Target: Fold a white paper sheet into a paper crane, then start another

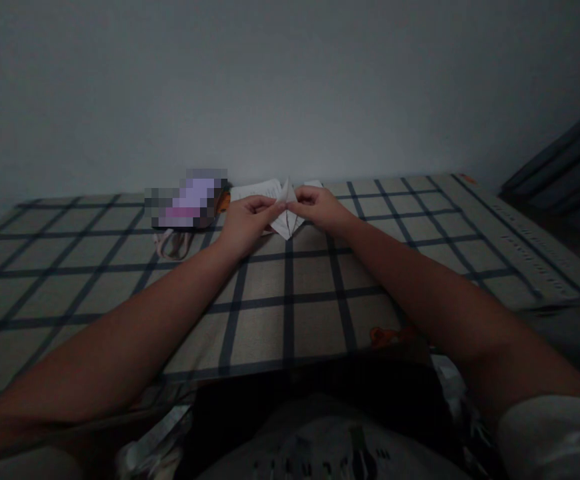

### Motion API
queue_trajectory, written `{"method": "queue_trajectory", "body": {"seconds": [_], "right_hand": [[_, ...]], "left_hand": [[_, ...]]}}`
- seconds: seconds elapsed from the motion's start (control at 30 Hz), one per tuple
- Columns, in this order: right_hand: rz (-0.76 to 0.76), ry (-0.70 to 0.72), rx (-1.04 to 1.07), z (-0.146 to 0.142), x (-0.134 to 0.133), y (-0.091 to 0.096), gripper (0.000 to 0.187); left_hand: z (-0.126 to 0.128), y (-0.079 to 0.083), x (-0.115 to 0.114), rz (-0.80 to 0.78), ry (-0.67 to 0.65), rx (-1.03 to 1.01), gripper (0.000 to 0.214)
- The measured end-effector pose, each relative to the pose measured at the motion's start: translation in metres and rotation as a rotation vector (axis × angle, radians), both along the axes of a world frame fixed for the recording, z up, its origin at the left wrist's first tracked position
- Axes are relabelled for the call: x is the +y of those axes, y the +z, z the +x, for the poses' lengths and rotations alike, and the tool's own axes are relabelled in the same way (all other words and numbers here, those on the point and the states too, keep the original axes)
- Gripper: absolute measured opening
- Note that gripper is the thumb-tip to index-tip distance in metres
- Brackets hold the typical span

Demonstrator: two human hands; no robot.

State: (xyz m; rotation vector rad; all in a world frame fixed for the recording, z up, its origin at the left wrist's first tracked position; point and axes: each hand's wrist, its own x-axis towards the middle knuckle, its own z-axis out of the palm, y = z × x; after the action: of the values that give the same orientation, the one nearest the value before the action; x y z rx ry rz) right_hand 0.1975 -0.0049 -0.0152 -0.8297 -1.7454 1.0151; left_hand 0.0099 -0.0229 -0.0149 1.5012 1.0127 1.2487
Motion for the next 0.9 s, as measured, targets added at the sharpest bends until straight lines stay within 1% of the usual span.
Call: {"method": "queue_trajectory", "body": {"seconds": [0.17, 0.37, 0.47, 0.57, 0.67, 0.8, 0.9], "right_hand": [[0.009, 0.007, -0.011, -0.0008, -0.0014, 0.0004, 0.022], [-0.010, -0.019, 0.046, -0.0033, 0.0000, -0.0005, 0.031], [-0.008, -0.043, 0.024, -0.0028, 0.0008, -0.0017, 0.032], [-0.012, -0.036, 0.022, -0.0024, 0.0002, -0.0022, 0.032], [-0.020, -0.029, 0.077, -0.0026, -0.0007, -0.0010, 0.036], [0.003, -0.079, 0.089, -0.0018, 0.0005, 0.0004, 0.039], [0.046, -0.123, 0.065, -0.0013, 0.0017, 0.0001, 0.039]], "left_hand": [[-0.0011, 0.0016, -0.0006, 0.048, 0.008, 0.032, 0.042], [-0.0046, 0.0001, 0.0016, 0.124, 0.015, 0.130, 0.040], [-0.0060, -0.0011, 0.0026, 0.149, 0.029, 0.192, 0.042], [-0.0067, -0.0022, 0.0037, 0.161, 0.030, 0.210, 0.042], [-0.0063, -0.0017, 0.0034, 0.191, 0.042, 0.231, 0.040], [-0.0047, 0.0018, -0.0002, 0.204, 0.044, 0.279, 0.032], [-0.0039, 0.0035, -0.0026, 0.180, 0.021, 0.277, 0.031]]}}
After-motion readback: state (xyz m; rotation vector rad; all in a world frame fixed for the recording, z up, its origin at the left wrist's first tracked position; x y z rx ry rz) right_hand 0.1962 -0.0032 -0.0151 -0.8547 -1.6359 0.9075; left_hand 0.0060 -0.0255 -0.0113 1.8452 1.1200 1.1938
